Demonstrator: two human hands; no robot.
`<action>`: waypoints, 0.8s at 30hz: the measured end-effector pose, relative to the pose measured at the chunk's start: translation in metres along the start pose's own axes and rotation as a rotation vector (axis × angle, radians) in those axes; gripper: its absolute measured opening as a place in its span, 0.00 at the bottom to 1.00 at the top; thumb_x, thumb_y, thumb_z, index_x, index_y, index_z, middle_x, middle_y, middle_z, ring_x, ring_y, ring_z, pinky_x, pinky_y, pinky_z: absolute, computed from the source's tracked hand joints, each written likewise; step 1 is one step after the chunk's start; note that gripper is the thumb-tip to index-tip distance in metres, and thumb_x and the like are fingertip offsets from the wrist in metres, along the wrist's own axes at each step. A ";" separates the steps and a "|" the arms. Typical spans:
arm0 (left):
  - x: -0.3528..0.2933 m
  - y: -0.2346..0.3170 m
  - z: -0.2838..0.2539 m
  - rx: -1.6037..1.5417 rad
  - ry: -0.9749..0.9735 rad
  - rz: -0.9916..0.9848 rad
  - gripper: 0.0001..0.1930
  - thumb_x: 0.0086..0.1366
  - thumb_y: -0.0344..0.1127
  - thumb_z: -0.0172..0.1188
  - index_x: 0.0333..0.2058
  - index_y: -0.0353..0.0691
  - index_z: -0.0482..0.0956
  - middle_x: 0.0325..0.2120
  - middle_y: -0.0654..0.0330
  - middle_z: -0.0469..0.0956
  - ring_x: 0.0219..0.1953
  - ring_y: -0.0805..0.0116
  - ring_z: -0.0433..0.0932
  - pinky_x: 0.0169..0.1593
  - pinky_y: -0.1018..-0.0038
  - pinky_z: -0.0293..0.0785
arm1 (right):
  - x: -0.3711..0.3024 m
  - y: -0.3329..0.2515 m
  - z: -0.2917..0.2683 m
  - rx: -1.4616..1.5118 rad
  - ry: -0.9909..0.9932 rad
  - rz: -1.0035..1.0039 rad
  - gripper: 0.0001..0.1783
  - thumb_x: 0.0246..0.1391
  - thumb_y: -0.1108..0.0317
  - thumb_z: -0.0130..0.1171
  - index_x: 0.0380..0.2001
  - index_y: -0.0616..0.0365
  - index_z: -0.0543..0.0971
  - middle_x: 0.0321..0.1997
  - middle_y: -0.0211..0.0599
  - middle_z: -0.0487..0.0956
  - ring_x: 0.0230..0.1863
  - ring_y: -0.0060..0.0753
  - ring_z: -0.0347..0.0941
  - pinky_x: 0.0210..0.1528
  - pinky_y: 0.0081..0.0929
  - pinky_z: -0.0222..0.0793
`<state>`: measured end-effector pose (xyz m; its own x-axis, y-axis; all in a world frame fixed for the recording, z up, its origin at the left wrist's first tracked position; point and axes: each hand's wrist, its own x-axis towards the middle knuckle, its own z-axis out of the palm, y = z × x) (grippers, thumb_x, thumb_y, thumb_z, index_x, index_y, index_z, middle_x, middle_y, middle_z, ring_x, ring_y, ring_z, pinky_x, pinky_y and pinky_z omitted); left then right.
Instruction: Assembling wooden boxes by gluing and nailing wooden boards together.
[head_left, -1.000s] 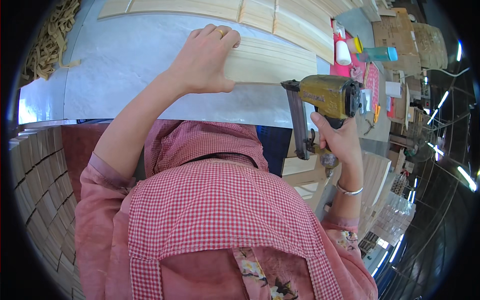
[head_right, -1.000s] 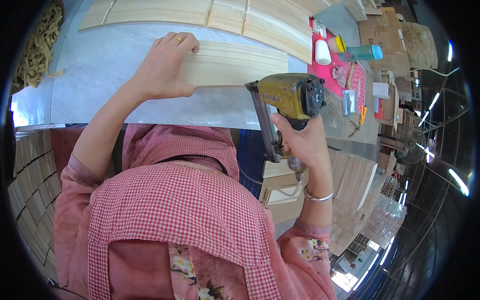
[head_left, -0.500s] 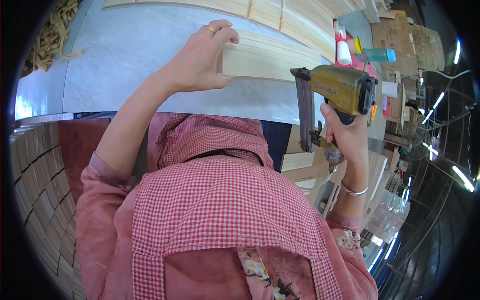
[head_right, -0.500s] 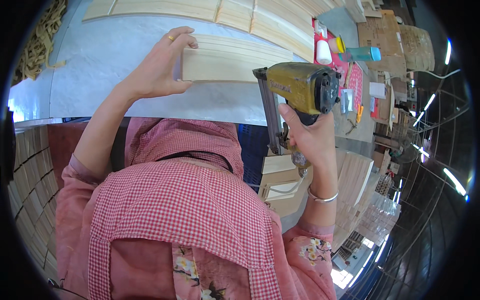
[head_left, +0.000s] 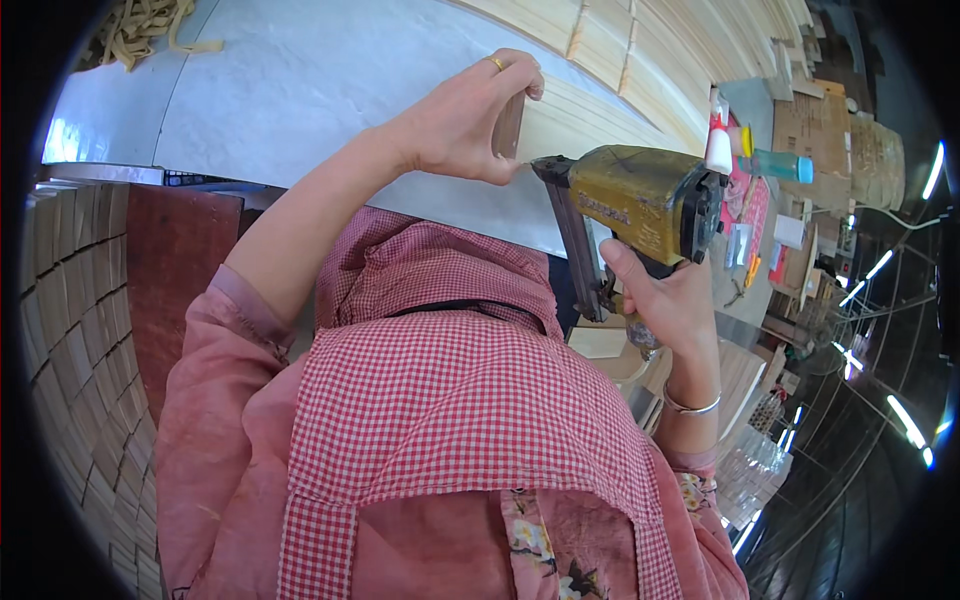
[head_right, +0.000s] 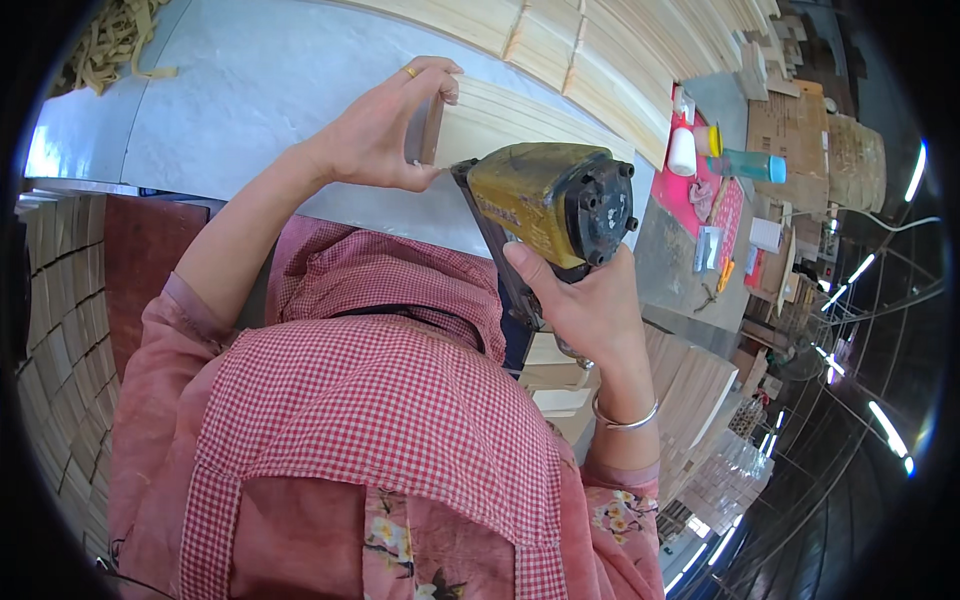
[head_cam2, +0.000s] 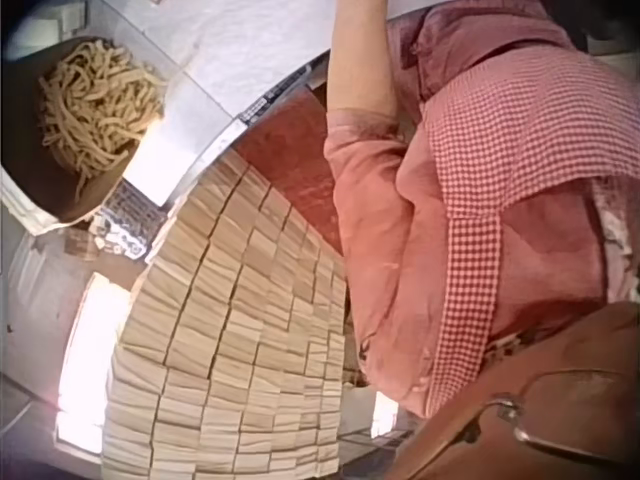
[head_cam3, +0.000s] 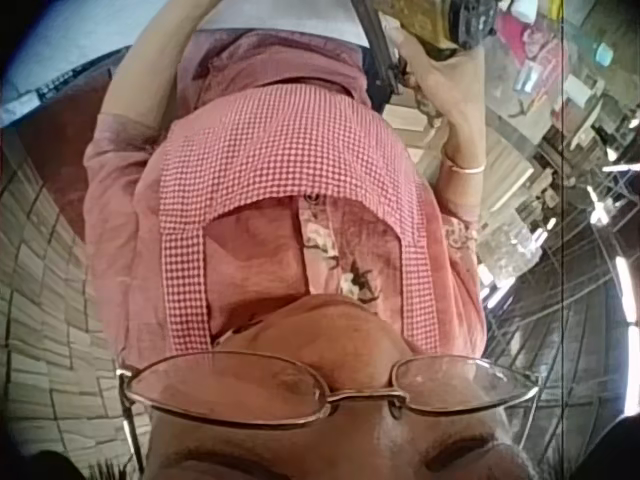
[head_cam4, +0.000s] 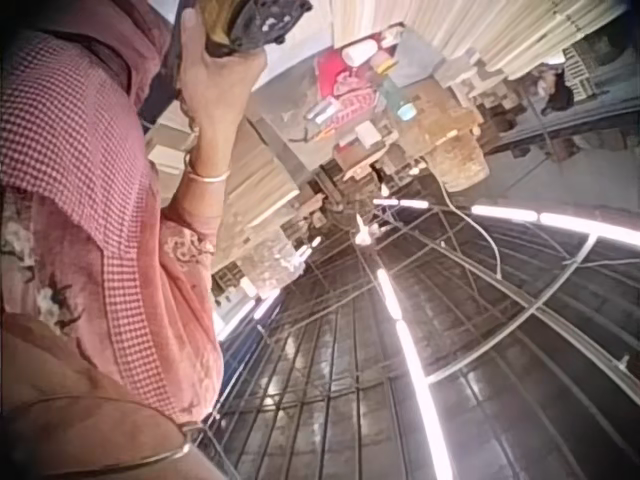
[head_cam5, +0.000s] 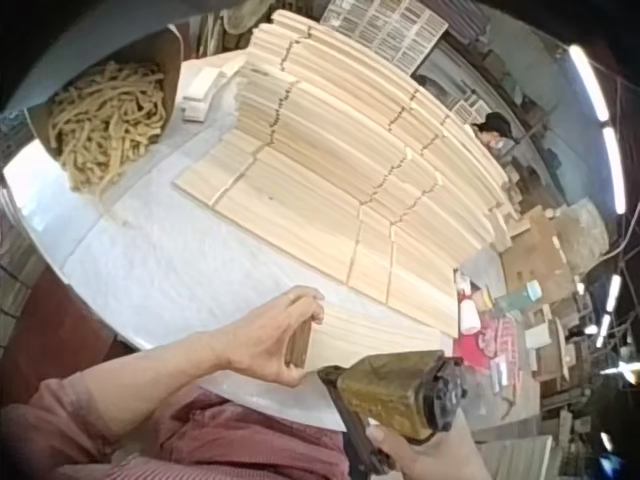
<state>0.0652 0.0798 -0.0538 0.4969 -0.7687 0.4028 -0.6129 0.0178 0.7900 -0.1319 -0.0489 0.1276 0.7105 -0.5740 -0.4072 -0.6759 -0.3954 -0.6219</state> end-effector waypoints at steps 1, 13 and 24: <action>0.000 0.001 0.000 0.004 -0.024 -0.027 0.35 0.40 0.33 0.73 0.48 0.45 0.65 0.58 0.54 0.68 0.52 0.50 0.73 0.55 0.61 0.75 | 0.000 -0.002 0.002 0.008 -0.003 0.010 0.21 0.53 0.68 0.72 0.46 0.68 0.79 0.40 0.41 0.85 0.37 0.30 0.80 0.38 0.25 0.76; -0.003 -0.006 0.009 -0.034 0.139 0.093 0.34 0.39 0.32 0.70 0.49 0.42 0.67 0.51 0.51 0.71 0.46 0.51 0.74 0.50 0.64 0.75 | -0.009 0.001 0.020 0.108 0.050 0.016 0.16 0.58 0.61 0.71 0.36 0.66 0.81 0.16 0.28 0.74 0.13 0.18 0.64 0.16 0.15 0.61; -0.005 -0.007 0.008 -0.042 0.105 0.027 0.52 0.36 0.35 0.72 0.65 0.43 0.60 0.52 0.48 0.72 0.48 0.47 0.74 0.58 0.60 0.71 | 0.017 -0.036 0.016 -0.022 0.066 0.032 0.17 0.57 0.63 0.71 0.39 0.67 0.81 0.19 0.29 0.75 0.13 0.17 0.63 0.15 0.15 0.59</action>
<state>0.0623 0.0785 -0.0655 0.5435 -0.6967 0.4682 -0.6012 0.0661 0.7963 -0.0925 -0.0330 0.1323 0.6744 -0.6324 -0.3810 -0.7028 -0.3917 -0.5938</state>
